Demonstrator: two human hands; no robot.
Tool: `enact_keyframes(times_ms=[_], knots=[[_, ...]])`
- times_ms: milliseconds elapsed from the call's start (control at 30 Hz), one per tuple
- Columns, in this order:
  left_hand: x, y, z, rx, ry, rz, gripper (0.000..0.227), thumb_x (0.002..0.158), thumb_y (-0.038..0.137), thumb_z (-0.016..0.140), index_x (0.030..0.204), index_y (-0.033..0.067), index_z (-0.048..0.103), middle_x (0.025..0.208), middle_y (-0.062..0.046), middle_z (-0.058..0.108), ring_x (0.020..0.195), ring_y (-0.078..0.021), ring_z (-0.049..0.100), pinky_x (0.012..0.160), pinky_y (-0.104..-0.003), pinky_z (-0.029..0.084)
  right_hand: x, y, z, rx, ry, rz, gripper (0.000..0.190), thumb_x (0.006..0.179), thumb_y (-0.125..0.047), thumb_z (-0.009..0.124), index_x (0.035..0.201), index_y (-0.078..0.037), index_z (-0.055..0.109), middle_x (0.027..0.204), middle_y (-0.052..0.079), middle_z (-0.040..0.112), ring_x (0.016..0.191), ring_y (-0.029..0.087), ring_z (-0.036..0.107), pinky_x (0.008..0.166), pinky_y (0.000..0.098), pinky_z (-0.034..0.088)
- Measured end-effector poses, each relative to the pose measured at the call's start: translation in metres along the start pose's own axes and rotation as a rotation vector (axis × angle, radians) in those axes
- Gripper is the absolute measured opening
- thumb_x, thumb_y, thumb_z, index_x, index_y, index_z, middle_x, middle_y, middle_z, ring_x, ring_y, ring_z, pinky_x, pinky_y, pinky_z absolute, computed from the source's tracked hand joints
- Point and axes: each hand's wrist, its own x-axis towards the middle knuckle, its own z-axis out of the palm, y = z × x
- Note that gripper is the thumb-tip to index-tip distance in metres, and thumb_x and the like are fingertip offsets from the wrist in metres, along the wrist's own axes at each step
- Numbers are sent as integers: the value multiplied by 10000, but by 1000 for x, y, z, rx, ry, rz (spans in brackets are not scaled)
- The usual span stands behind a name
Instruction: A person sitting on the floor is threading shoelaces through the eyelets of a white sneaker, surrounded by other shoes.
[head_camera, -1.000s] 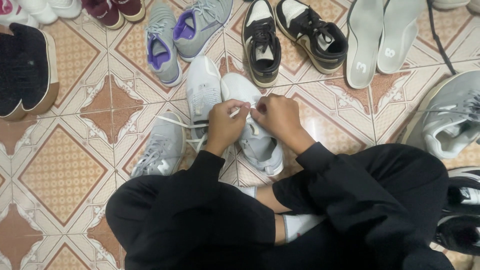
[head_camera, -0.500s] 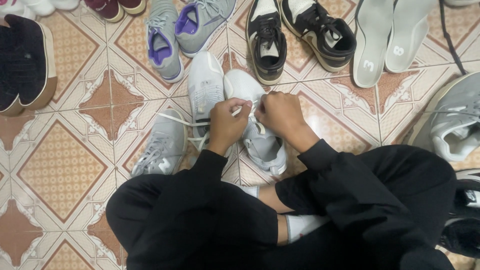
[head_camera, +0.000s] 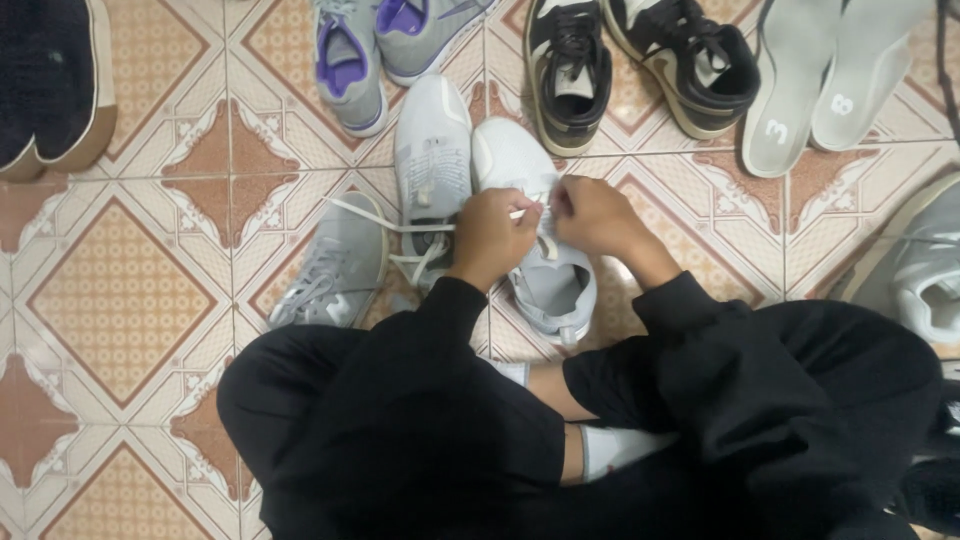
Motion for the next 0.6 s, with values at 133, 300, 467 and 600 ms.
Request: enact_keyframes(times_ms=[133, 300, 467, 600], knots=[[3, 3, 1, 33, 0, 28, 252, 942, 289, 649, 1067, 128, 797, 818, -62, 797, 900, -297, 787, 770, -408, 635, -1, 7, -2, 117, -22, 3, 285, 887, -147, 570, 1045, 29, 729, 911, 289, 729, 1004, 515, 708, 809, 606, 543], [7, 0, 1, 49, -41, -11, 280, 940, 331, 640, 1089, 146, 789, 798, -20, 795, 899, -278, 787, 770, -411, 631, 6, 20, 4, 203, -40, -12, 276, 888, -141, 578, 1048, 37, 718, 903, 307, 718, 998, 517, 699, 807, 606, 519], [3, 3, 0, 23, -44, -16, 284, 952, 301, 631, 1110, 119, 781, 807, -36, 798, 897, -294, 788, 760, -430, 630, 7, 26, 6, 245, -34, 2, 263, 906, -156, 584, 1047, 13, 727, 890, 284, 713, 960, 482, 704, 810, 571, 518], [2, 3, 3, 7, -49, -39, 297, 960, 305, 624, 1136, 119, 774, 803, -47, 794, 878, -299, 789, 754, -443, 638, 8, 28, 10, 240, 5, 38, 245, 907, -183, 607, 1025, -22, 749, 855, 229, 722, 911, 438, 719, 788, 536, 533]])
